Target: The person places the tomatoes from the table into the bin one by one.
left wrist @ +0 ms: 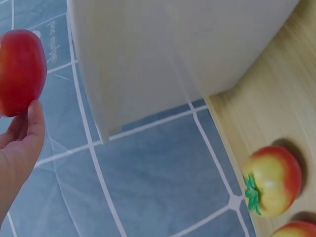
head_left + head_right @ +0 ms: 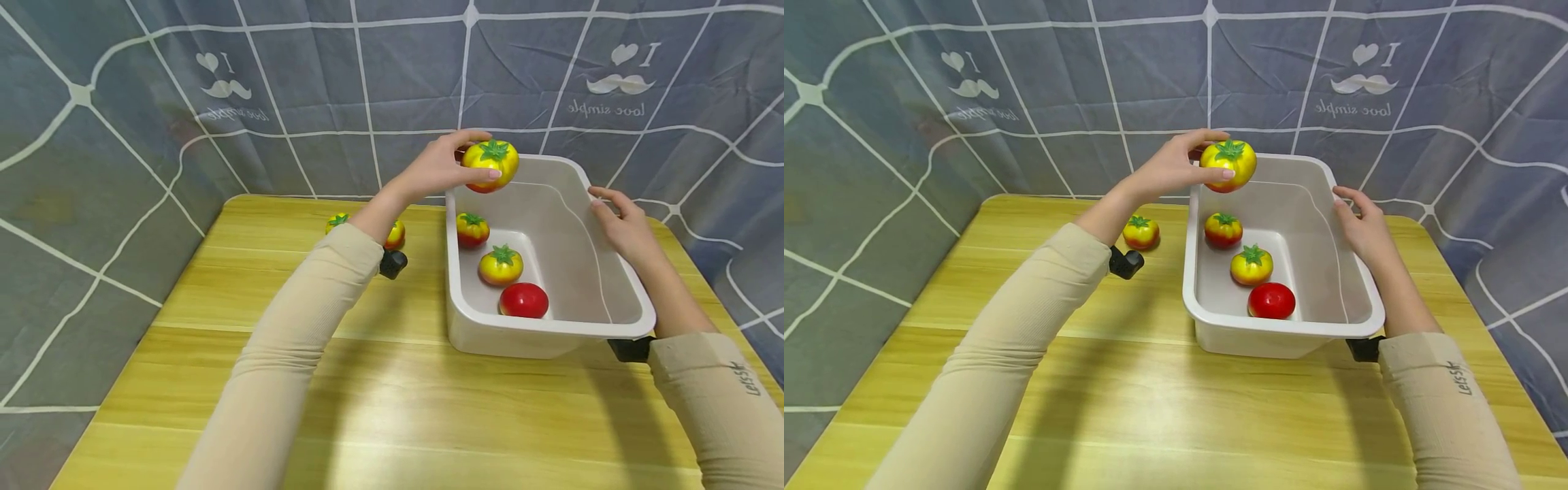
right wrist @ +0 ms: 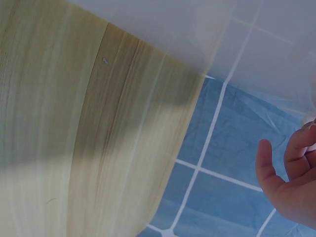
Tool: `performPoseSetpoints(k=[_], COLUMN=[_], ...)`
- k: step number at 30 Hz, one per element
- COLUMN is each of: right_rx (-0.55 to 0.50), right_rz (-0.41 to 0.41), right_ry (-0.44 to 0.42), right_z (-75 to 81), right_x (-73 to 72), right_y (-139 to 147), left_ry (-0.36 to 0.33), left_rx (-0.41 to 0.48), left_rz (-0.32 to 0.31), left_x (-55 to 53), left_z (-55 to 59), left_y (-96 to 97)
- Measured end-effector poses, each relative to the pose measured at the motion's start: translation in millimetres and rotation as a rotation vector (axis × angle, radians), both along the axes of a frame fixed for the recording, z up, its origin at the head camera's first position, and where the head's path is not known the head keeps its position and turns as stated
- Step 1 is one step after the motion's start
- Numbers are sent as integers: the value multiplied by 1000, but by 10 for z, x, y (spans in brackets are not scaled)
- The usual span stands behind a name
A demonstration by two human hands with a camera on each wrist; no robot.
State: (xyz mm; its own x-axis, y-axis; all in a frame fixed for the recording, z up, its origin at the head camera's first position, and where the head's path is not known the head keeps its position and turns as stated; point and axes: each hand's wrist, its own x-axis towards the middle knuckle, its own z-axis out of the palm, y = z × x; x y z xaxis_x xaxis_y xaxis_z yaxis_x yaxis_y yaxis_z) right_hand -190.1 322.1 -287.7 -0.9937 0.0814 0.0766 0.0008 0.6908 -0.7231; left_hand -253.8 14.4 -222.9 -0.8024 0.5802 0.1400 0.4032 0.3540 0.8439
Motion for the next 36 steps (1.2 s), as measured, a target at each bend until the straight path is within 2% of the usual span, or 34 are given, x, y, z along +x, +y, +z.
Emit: performPoseSetpoints(k=[4, 11, 18, 36], right_rx=[-5, -20, -21, -11], right_rz=[1, -7, -5, -5], right_ry=[7, 22, 20, -4], right_z=[1, -6, -8, -5], right_x=[10, 24, 21, 18], right_y=[3, 8, 19, 11], left_ry=[16, 20, 43, 14], left_rx=[7, -9, -23, -37], left_rz=[-28, -17, -37, -56], left_x=[16, 31, 55, 90], left_z=[26, 52, 80, 129], left_y=[62, 161, 276, 518])
